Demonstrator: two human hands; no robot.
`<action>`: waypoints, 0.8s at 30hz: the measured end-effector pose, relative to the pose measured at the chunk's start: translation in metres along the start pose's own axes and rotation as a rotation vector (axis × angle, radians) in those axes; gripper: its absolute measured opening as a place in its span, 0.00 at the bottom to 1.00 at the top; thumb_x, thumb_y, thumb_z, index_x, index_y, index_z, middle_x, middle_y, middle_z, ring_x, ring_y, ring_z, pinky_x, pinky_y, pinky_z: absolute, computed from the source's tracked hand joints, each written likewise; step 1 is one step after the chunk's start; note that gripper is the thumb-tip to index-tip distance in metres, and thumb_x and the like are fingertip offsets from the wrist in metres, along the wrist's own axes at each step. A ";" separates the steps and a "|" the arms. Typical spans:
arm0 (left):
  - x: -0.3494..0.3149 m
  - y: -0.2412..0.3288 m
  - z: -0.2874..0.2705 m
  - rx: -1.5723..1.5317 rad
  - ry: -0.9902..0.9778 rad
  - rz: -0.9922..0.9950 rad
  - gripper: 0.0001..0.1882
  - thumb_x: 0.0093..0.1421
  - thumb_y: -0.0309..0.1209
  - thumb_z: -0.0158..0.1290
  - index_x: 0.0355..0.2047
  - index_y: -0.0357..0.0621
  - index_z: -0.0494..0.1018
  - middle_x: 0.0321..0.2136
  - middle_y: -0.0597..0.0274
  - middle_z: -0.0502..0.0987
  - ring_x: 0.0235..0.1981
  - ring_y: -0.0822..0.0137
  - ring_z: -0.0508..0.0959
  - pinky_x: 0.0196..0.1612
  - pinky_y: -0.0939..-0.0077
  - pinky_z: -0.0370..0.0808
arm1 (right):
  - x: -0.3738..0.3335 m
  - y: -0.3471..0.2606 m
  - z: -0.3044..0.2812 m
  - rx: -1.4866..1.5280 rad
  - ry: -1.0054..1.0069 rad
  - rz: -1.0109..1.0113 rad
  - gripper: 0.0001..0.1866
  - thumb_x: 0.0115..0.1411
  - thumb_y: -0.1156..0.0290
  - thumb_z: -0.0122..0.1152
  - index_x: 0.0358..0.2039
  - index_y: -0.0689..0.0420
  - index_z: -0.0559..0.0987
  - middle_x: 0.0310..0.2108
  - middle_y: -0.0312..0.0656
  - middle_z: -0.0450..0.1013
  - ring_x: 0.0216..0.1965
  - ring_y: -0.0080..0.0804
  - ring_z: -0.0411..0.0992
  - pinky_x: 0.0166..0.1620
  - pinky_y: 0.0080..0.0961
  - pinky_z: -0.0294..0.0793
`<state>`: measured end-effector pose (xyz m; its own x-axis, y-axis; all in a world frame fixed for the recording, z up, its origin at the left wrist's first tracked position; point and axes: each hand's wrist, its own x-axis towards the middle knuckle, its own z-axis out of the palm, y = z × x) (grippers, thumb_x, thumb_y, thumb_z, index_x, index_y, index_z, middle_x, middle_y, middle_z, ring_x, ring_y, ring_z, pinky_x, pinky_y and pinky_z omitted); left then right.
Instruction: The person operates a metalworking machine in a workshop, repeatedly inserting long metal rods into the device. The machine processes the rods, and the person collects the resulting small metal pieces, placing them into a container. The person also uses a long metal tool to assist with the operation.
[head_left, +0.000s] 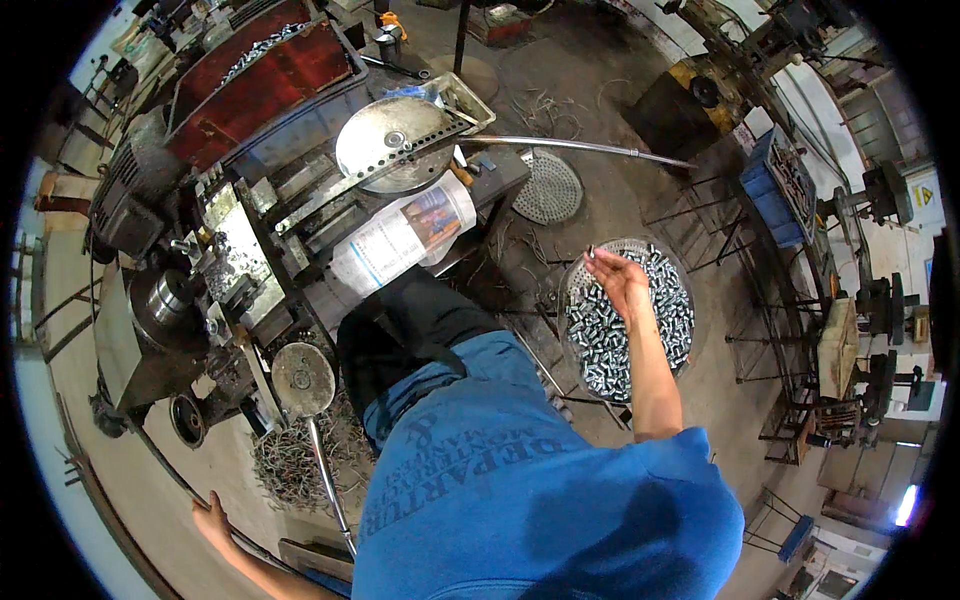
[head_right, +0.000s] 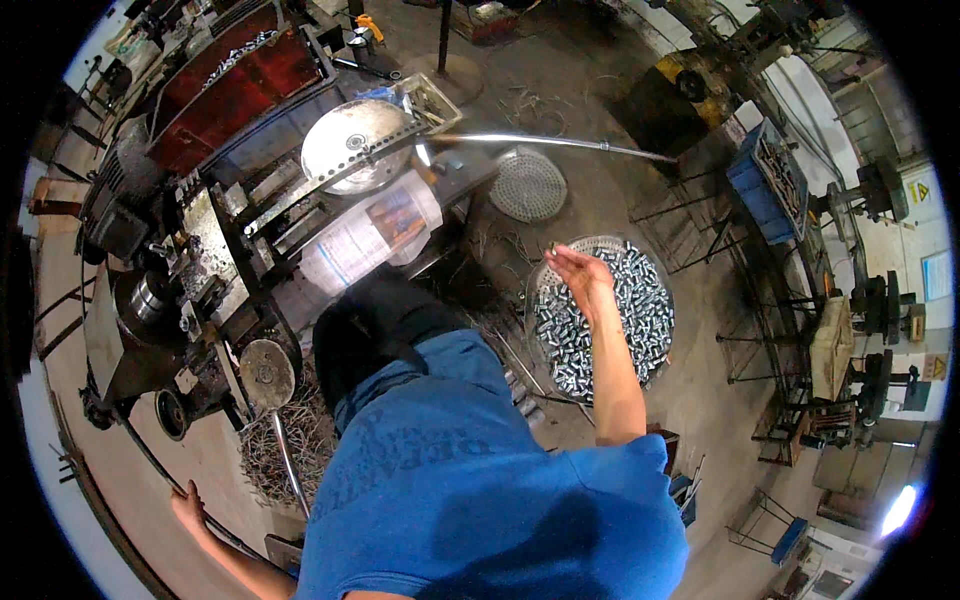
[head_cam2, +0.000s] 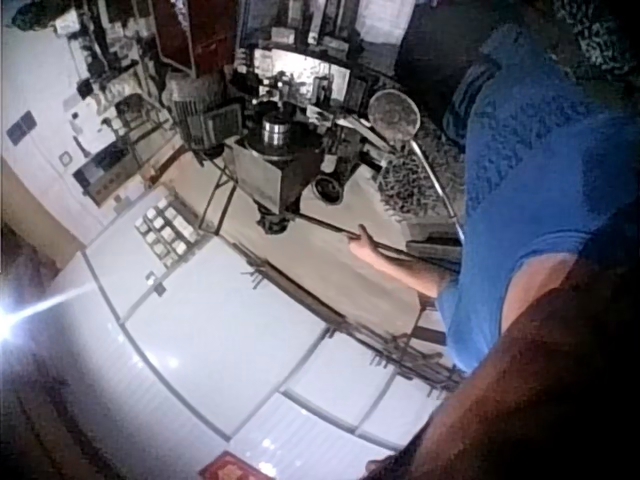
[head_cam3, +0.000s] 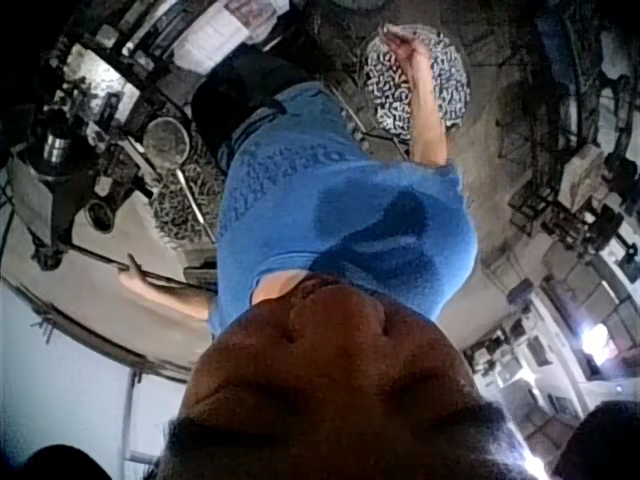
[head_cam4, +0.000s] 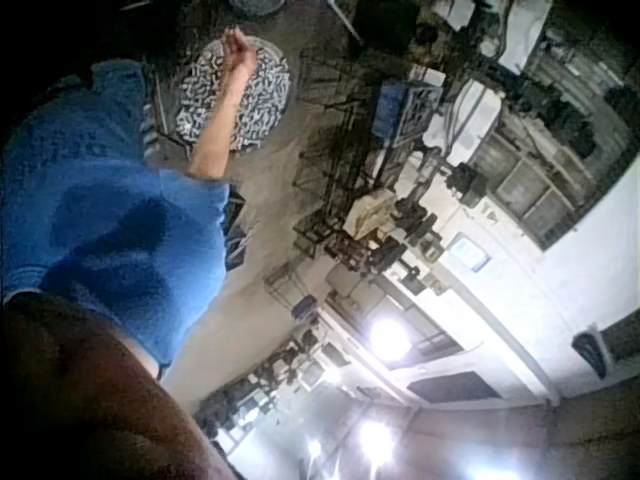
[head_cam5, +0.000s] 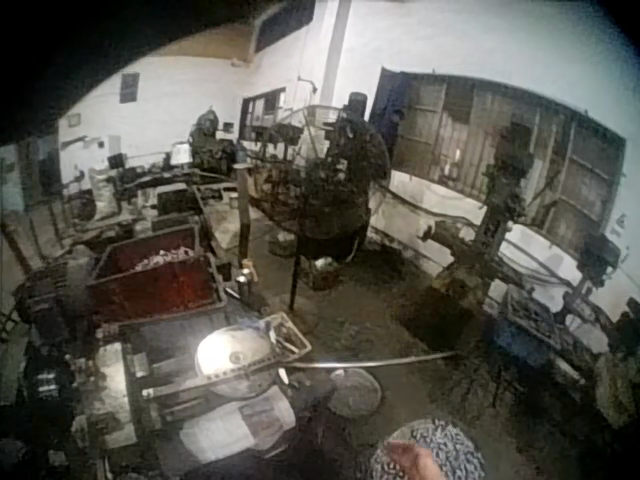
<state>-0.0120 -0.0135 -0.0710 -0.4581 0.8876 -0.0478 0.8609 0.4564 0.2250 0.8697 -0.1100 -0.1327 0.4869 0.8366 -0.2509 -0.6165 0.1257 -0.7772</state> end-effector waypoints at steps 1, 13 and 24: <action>-0.007 0.043 -0.010 -0.037 -0.053 -0.071 0.21 0.53 0.37 0.57 0.37 0.29 0.67 0.20 0.48 0.72 0.21 0.54 0.73 0.28 0.64 0.72 | 0.002 -0.004 0.012 0.057 0.014 -0.009 0.22 0.53 0.68 0.50 0.42 0.75 0.72 0.44 0.55 0.71 0.47 0.47 0.70 0.54 0.38 0.67; -0.070 0.179 -0.087 -0.241 -0.184 0.216 0.23 0.56 0.32 0.54 0.51 0.39 0.67 0.36 0.54 0.77 0.35 0.66 0.75 0.40 0.71 0.72 | 0.033 -0.002 0.129 -0.506 -0.491 -0.261 0.18 0.43 0.79 0.50 0.36 0.66 0.80 0.46 0.49 0.72 0.47 0.35 0.69 0.50 0.26 0.68; -0.118 0.422 -0.020 -1.041 -0.724 0.761 0.20 0.62 0.41 0.47 0.33 0.32 0.74 0.20 0.62 0.75 0.23 0.75 0.74 0.28 0.79 0.71 | -0.032 0.045 0.364 -0.832 -1.281 -0.957 0.23 0.29 0.77 0.55 0.34 0.65 0.76 0.48 0.56 0.66 0.44 0.52 0.68 0.46 0.38 0.70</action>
<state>0.4006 0.0730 0.0486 0.4977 0.8673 0.0058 0.1515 -0.0935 0.9840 0.6009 0.0630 0.0503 -0.5290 0.5420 0.6530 0.1978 0.8270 -0.5263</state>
